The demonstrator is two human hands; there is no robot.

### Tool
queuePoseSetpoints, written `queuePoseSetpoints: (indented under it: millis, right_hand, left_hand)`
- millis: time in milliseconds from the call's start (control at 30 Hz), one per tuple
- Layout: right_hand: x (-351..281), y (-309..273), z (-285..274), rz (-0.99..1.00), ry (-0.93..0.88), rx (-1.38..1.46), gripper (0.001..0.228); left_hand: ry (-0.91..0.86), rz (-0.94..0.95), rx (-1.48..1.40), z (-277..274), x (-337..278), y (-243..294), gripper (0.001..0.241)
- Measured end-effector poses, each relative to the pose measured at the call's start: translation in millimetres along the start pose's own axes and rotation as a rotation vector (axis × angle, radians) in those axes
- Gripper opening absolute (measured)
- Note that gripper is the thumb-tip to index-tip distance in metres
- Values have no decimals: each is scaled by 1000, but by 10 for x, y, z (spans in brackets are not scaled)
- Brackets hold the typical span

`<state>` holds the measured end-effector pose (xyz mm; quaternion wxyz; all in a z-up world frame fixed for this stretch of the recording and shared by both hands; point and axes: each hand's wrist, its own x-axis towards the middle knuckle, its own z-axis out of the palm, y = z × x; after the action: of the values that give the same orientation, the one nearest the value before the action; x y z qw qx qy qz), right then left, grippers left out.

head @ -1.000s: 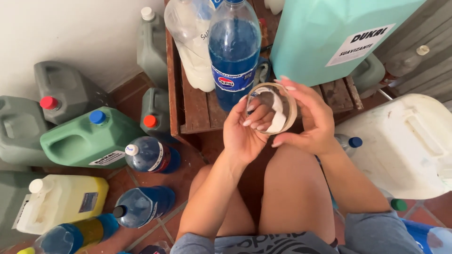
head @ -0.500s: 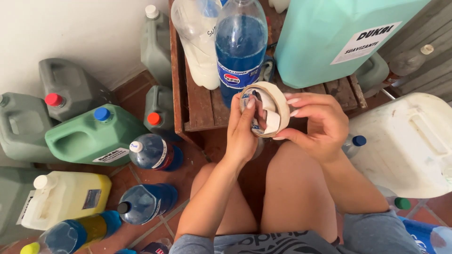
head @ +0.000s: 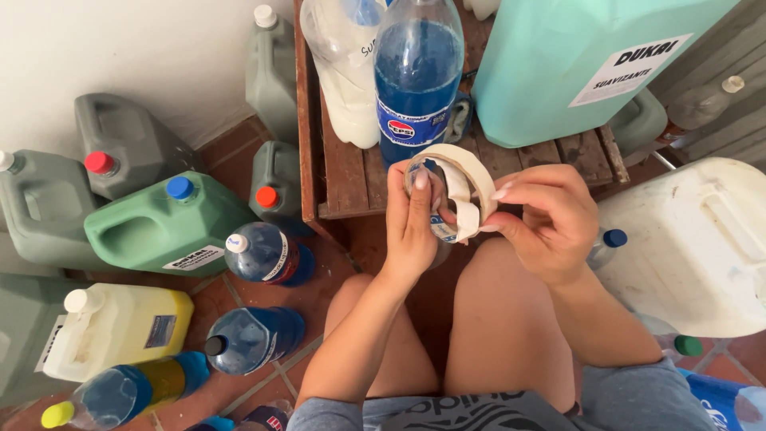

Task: Applying adhesive tape to plastic bottles and writing labels on them using a marker.

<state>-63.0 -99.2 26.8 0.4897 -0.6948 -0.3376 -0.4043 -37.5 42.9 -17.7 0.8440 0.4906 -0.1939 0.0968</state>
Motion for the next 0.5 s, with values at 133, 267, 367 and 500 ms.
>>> queuePoseSetpoints:
  millis: [133, 267, 367, 500]
  right_hand:
    - [38, -46, 37, -5, 5, -20, 16]
    - [46, 58, 26, 22, -16, -133, 18]
    - [21, 186, 105, 431, -23, 346, 34]
    - [129, 409, 3, 407, -159, 403, 13]
  left_hand:
    - [9, 9, 18, 71, -12, 168, 26]
    - [0, 46, 41, -36, 110, 30, 24]
    - [-66, 171, 193, -200, 265, -71, 25]
    - [-369, 167, 263, -487, 526, 214, 42]
